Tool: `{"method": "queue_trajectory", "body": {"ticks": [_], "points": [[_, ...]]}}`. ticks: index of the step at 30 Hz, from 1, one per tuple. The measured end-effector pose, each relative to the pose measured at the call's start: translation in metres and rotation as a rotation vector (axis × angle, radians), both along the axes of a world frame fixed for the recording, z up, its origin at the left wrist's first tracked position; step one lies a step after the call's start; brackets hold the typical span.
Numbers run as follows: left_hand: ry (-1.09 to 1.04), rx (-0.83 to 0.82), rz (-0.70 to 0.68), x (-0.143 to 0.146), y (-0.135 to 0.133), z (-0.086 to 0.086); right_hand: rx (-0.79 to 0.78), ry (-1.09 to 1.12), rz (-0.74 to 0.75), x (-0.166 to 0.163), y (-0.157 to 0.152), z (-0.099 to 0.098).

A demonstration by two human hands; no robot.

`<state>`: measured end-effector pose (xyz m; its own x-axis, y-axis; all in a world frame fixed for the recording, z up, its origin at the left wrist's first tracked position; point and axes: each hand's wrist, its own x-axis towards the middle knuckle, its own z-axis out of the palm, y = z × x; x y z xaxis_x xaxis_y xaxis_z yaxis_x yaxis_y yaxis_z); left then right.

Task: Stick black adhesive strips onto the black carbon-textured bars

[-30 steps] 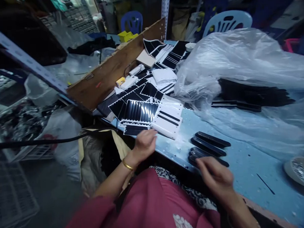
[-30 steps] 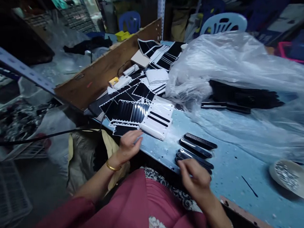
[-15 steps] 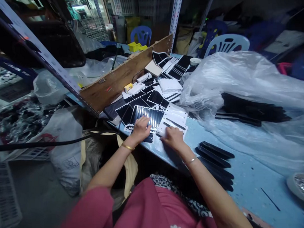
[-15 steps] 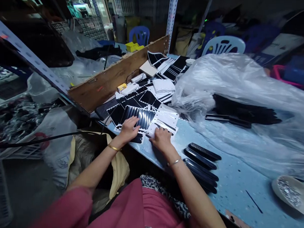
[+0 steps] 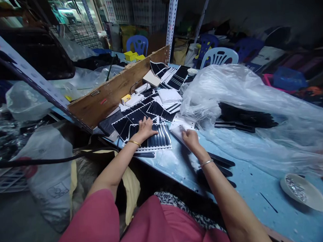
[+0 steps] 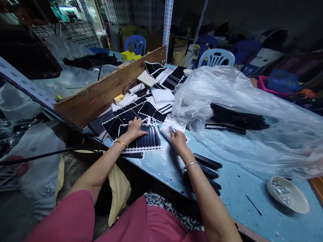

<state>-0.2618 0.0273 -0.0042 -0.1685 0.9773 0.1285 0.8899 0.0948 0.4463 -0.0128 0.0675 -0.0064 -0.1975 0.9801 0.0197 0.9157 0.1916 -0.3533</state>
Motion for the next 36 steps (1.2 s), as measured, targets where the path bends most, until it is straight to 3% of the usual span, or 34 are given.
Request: {"method": "queue_trajectory", "body": {"ticks": [5, 9, 13, 18, 20, 23, 25, 28, 32, 36], "points": [[-0.248, 0.139, 0.124, -0.012, -0.010, 0.016, -0.033, 0.114, 0.064, -0.011, -0.020, -0.014], [-0.840, 0.430, 0.077, -0.019, -0.020, 0.054, -0.055, 0.281, 0.132, -0.013, -0.029, -0.013], [-1.170, 0.443, -0.013, -0.009, -0.025, 0.088, -0.019, 0.515, 0.091, -0.005, -0.021, 0.007], [-1.198, 0.320, -0.157, 0.015, -0.022, 0.101, -0.129, 1.160, 0.033, 0.007, -0.022, 0.055], [-1.226, 0.362, -0.130, 0.019, -0.021, 0.108, -0.090, 1.136, 0.101, 0.012, -0.028, 0.068], [-1.254, 0.549, -0.034, 0.015, -0.021, 0.129, -0.043, 1.092, 0.119, 0.019, -0.034, 0.073], [-1.210, 0.630, -0.049, 0.009, -0.024, 0.145, -0.185, 1.201, 0.081, 0.023, -0.036, 0.072], [-1.105, 0.574, -0.181, 0.009, -0.029, 0.162, -0.451, 1.388, 0.129, 0.021, -0.041, 0.081], [-1.006, 0.380, -0.351, 0.031, -0.027, 0.159, -0.474, 1.431, 0.268, 0.010, -0.058, 0.108], [-0.845, 0.358, -0.377, 0.051, -0.018, 0.139, -0.363, 1.442, 0.189, 0.007, -0.068, 0.114]]}}
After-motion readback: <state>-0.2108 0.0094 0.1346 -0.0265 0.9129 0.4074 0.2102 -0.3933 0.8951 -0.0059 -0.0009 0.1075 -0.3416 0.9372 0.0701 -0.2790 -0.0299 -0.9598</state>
